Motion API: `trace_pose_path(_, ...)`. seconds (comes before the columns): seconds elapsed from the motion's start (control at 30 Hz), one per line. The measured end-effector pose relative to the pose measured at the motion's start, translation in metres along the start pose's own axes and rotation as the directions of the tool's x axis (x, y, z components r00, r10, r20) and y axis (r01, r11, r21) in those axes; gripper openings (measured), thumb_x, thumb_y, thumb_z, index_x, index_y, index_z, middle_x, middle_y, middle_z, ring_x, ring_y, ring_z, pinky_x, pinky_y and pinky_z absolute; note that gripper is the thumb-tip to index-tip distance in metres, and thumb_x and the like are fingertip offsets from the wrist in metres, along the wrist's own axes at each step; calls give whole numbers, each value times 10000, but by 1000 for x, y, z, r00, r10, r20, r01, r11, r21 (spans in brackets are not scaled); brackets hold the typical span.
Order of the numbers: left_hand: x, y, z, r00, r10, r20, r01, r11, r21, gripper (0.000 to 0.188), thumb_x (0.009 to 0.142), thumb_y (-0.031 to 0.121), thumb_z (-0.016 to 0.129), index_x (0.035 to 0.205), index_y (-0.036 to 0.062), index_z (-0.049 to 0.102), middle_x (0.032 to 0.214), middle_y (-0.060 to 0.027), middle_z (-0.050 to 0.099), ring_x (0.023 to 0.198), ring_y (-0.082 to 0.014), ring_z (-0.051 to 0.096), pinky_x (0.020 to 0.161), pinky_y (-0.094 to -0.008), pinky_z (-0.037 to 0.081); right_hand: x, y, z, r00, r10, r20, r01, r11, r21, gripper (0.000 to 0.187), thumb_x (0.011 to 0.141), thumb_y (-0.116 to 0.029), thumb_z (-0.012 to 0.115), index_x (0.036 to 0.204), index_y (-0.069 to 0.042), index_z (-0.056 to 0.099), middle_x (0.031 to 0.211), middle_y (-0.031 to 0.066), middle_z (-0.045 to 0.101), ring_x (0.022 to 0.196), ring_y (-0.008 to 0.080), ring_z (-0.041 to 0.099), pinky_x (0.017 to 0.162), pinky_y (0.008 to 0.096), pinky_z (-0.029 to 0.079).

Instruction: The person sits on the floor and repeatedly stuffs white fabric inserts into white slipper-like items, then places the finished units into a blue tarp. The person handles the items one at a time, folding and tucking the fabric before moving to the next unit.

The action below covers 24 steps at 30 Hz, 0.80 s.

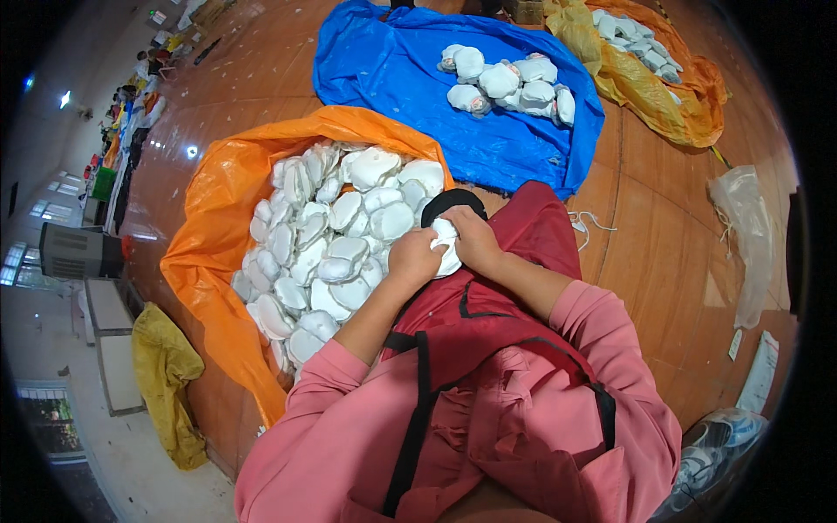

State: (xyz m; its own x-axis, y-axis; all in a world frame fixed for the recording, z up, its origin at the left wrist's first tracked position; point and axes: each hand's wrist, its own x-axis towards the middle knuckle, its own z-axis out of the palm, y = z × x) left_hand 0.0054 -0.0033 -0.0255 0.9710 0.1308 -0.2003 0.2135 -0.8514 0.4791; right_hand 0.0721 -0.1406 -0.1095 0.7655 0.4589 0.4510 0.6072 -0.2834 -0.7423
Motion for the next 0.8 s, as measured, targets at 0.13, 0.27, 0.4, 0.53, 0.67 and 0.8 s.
trace_pose_path(0.13, -16, 3, 12, 993, 81, -88, -80, 997, 23, 277, 803, 224, 674, 997, 32, 628, 982, -178, 619, 900, -370, 607, 764, -450, 480, -4, 9, -6, 979, 24, 200, -4, 995, -99, 230, 741, -39, 585, 967, -65, 620, 916, 153, 589, 872, 368, 572, 736, 434, 463)
trace_pose_path(0.27, -29, -6, 21, 980, 113, -166, -116, 993, -9, 367, 798, 210, 702, 1070, 20, 547, 998, -196, 609, 909, -383, 603, 765, -451, 480, -1, 2, -18, 945, 52, 324, 2, 987, -163, 185, 721, -26, 579, 888, -48, 656, 873, 156, 604, 831, 365, 586, 720, 449, 473)
trace_pose_path(0.4, -34, -17, 23, 980, 100, -173, -114, 991, -72, 432, 791, 230, 722, 1086, 8, 498, 1003, -197, 609, 914, -386, 601, 772, -446, 480, 8, 5, -24, 894, 117, 432, -51, 986, -160, 207, 662, -5, 595, 854, -16, 674, 875, 167, 635, 836, 364, 607, 717, 431, 489)
trace_pose_path(0.53, -38, -33, 33, 951, 218, -218, -232, 972, -41, 433, 796, 241, 725, 1072, 2, 491, 1018, -192, 613, 917, -384, 600, 772, -436, 480, 21, 15, -25, 778, 160, 608, -82, 985, -153, 235, 614, -14, 637, 844, -2, 682, 891, 171, 653, 843, 362, 621, 725, 402, 492)
trace_pose_path(0.67, -35, -50, 36, 935, 241, -262, -274, 957, -98, 426, 795, 242, 731, 1057, 11, 489, 1006, -194, 623, 905, -388, 606, 764, -433, 483, 35, 9, -31, 700, 138, 701, -99, 990, -96, 199, 623, -21, 642, 818, 5, 669, 869, 170, 654, 818, 352, 626, 708, 400, 485)
trace_pose_path(0.8, -35, -59, 38, 955, 126, -269, -194, 951, -241, 440, 770, 253, 757, 1032, 18, 492, 953, -197, 633, 863, -386, 616, 737, -435, 490, 22, 5, -31, 780, 14, 626, -17, 1000, -1, 163, 655, -6, 613, 809, 10, 664, 840, 173, 642, 793, 325, 630, 692, 382, 484)
